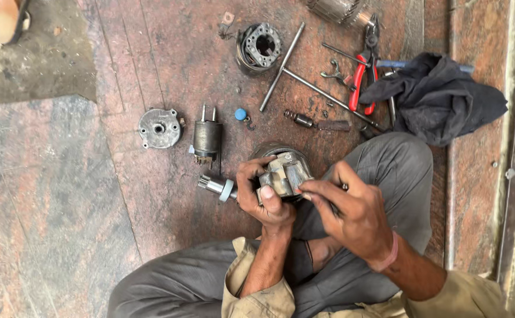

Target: The person sits on the workshop floor holding an electric motor end housing and scrapes debris from its surfaces and openings with a red handheld scraper, turning the housing to reach different sides. Other motor parts and hand tools lie on the floor around them.

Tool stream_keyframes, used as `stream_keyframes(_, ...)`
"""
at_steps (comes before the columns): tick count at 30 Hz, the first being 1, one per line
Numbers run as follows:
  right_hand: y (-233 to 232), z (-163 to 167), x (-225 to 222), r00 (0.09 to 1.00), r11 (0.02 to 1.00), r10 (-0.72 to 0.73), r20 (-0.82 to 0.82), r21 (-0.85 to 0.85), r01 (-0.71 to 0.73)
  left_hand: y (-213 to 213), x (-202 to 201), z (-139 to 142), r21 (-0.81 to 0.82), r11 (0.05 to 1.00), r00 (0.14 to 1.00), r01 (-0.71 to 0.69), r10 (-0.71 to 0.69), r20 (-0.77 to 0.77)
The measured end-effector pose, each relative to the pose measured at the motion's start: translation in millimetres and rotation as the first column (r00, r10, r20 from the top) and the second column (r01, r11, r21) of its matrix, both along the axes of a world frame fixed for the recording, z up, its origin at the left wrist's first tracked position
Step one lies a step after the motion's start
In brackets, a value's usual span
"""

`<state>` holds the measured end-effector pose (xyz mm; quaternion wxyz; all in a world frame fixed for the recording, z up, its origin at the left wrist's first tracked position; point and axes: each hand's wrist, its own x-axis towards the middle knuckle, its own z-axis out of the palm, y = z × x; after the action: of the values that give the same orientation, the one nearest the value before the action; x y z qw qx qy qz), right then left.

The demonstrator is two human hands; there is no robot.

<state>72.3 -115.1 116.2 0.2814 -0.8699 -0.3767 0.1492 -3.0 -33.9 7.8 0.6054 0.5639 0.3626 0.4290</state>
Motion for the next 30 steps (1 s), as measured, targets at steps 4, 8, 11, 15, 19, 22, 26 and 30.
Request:
stream_keyframes(4,2.7,-6.4,3.3,0.996,1.0,0.008,0.094,0.026,-0.01,-1.2,-2.6,1.1,0.004,1.0,1.0,0.017,-0.017,-0.02)
stream_keyframes(8,0.2,-6.6,1.1,0.998,0.998,-0.04,-0.046,0.041,0.041,-0.3,-2.1,-0.8,-0.006,1.0,1.0,0.009,-0.009,-0.019)
stream_keyframes(11,1.0,-8.8,1.8,1.0,0.997,-0.004,-0.001,0.079,0.004,0.5,-2.0,-1.0,0.003,1.0,0.999,0.011,-0.011,-0.03)
stream_keyframes(15,5.9,-15.8,8.6,0.998,0.997,-0.013,0.06,0.079,0.008,-0.2,-3.0,0.1,0.012,0.999,0.999,0.032,-0.031,-0.025)
stream_keyframes(19,2.9,-11.8,9.7,0.999,0.999,0.003,-0.04,0.04,-0.001,-0.1,-1.5,-2.9,-0.008,1.0,1.0,0.008,-0.008,-0.014)
stream_keyframes(22,2.3,-9.2,8.6,1.0,0.999,0.029,-0.009,0.038,-0.029,-1.2,-3.2,-4.2,-0.024,0.999,1.0,0.022,-0.022,-0.015)
stream_keyframes(26,8.1,-13.0,10.7,0.992,0.997,0.069,0.109,0.024,-0.072,-1.2,-4.3,-4.3,0.007,1.0,0.999,0.025,-0.025,-0.03)
stream_keyframes(30,4.2,-3.9,6.9,0.995,0.997,0.07,0.078,-0.035,-0.067,-0.3,-1.9,-4.9,-0.042,0.999,1.0,0.015,-0.014,0.019)
